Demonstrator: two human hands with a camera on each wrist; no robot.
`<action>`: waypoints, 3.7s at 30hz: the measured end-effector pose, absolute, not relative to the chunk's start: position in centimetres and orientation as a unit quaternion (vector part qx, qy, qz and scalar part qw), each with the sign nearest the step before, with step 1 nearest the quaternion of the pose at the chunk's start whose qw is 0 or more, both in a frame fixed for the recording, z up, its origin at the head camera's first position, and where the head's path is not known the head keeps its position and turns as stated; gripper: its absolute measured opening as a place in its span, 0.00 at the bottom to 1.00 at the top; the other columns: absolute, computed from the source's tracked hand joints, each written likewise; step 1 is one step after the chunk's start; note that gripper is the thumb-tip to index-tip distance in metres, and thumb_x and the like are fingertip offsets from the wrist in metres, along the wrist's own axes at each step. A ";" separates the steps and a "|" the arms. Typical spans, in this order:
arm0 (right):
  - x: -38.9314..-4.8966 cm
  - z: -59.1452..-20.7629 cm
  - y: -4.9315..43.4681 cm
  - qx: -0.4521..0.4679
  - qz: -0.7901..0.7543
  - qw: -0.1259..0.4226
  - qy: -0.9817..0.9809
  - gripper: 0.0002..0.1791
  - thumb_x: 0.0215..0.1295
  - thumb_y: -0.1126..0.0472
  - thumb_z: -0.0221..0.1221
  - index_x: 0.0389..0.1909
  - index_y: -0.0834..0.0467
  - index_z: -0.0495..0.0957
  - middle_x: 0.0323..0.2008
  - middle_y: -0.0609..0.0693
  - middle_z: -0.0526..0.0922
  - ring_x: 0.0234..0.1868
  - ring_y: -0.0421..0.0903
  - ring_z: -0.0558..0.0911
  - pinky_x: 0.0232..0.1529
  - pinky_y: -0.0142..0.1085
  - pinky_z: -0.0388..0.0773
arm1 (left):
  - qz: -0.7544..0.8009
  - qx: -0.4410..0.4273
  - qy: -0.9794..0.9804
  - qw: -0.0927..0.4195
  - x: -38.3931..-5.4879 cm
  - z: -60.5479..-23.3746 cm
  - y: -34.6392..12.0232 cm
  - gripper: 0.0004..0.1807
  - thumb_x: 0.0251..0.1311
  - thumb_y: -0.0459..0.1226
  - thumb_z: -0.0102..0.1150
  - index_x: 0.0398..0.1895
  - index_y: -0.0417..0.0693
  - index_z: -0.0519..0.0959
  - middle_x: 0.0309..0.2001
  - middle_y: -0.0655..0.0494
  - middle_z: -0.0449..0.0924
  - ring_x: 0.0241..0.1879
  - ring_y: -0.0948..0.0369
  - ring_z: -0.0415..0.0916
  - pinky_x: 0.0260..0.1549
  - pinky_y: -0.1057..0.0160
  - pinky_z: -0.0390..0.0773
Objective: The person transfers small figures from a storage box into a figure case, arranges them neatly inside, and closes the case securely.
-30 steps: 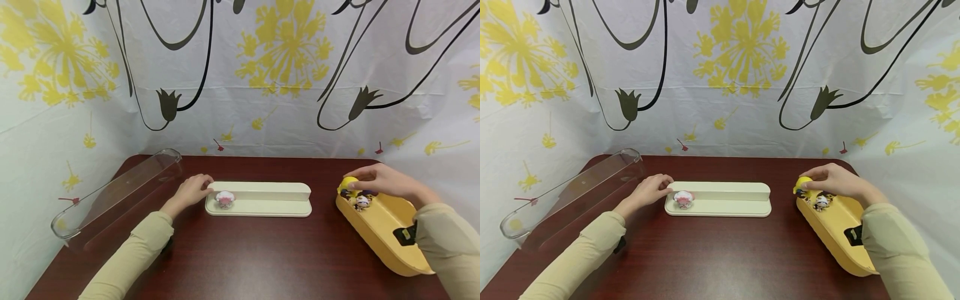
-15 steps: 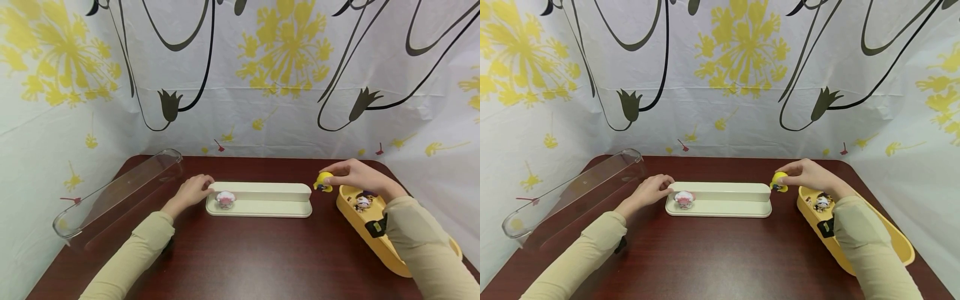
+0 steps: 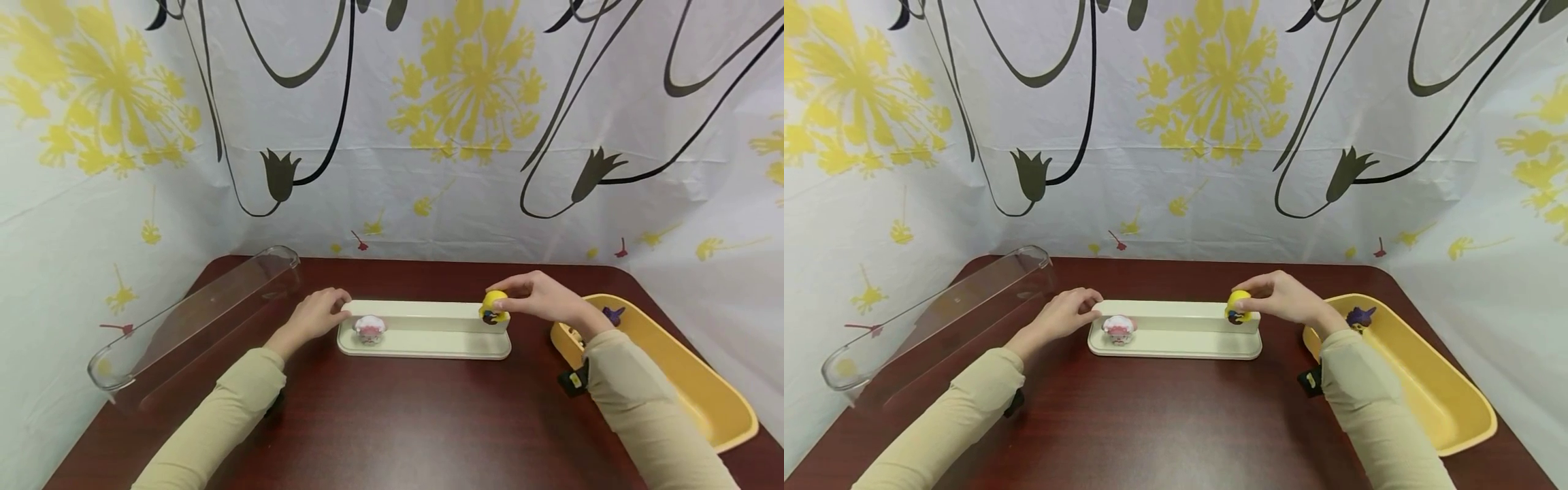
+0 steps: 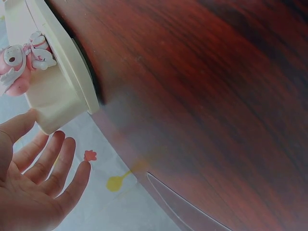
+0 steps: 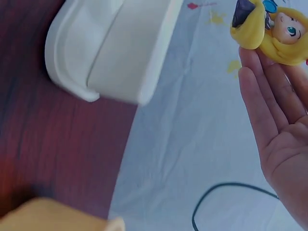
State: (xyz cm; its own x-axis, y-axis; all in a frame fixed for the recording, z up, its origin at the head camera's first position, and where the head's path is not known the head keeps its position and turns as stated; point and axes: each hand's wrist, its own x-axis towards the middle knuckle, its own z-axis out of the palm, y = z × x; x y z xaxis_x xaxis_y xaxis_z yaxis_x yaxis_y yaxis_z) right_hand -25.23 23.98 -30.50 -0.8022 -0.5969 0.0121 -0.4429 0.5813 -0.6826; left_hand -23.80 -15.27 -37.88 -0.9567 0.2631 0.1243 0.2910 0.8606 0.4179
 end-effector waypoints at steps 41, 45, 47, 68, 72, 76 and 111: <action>-24.7 -37.3 13.8 -0.297 -0.449 0.081 0.838 0.21 0.51 0.51 0.63 0.44 0.59 0.78 0.34 0.47 0.80 0.32 0.42 0.78 0.33 0.35 0.73 | -0.220 -0.145 -0.964 0.039 -23.9 -38.1 -15.4 0.13 0.53 0.40 0.59 0.42 0.47 0.76 0.35 0.55 0.75 0.36 0.58 0.72 0.33 0.56 0.71; -23.9 -36.4 12.8 -0.305 -0.446 0.079 0.838 0.20 0.53 0.57 0.62 0.44 0.64 0.77 0.34 0.50 0.80 0.32 0.43 0.78 0.33 0.34 0.73 | -0.220 -0.145 -0.964 0.039 -24.0 -38.1 -15.4 0.13 0.53 0.40 0.59 0.42 0.47 0.76 0.35 0.55 0.75 0.36 0.58 0.72 0.33 0.56 0.71; -23.3 -35.9 12.4 -0.311 -0.447 0.079 0.835 0.20 0.53 0.59 0.62 0.44 0.67 0.76 0.33 0.52 0.80 0.33 0.45 0.78 0.33 0.35 0.73 | -0.220 -0.145 -0.964 0.040 -24.0 -38.2 -15.4 0.13 0.53 0.40 0.59 0.42 0.47 0.76 0.35 0.55 0.75 0.36 0.58 0.72 0.33 0.56 0.71; -23.9 -38.7 10.6 -0.322 -0.373 0.001 0.870 0.19 0.48 0.52 0.65 0.40 0.57 0.79 0.31 0.42 0.79 0.33 0.37 0.76 0.36 0.32 0.72 | -0.219 -0.148 -0.963 0.042 -23.9 -38.3 -15.4 0.13 0.53 0.41 0.59 0.42 0.47 0.76 0.35 0.56 0.75 0.36 0.58 0.72 0.32 0.57 0.71; -23.8 -38.8 10.4 -0.319 -0.375 0.000 0.871 0.19 0.48 0.54 0.65 0.41 0.58 0.79 0.32 0.44 0.79 0.32 0.37 0.76 0.35 0.31 0.72 | -0.218 -0.149 -0.964 0.044 -23.9 -38.3 -15.4 0.13 0.53 0.41 0.59 0.41 0.47 0.76 0.34 0.56 0.75 0.36 0.59 0.72 0.32 0.57 0.71; -23.8 -39.0 10.2 -0.318 -0.376 0.001 0.870 0.18 0.48 0.55 0.65 0.40 0.59 0.79 0.32 0.46 0.80 0.31 0.37 0.77 0.34 0.31 0.73 | -0.215 -0.148 -0.964 0.043 -23.9 -38.3 -15.4 0.13 0.53 0.42 0.59 0.41 0.48 0.76 0.35 0.56 0.75 0.36 0.59 0.72 0.32 0.57 0.71; -23.1 -39.4 9.1 -0.305 -0.331 -0.125 0.884 0.16 0.46 0.56 0.67 0.36 0.59 0.81 0.27 0.46 0.75 0.25 0.40 0.74 0.27 0.31 0.70 | -0.216 -0.154 -0.963 0.044 -23.9 -38.4 -15.5 0.14 0.54 0.41 0.59 0.43 0.46 0.75 0.35 0.55 0.75 0.36 0.58 0.72 0.32 0.56 0.71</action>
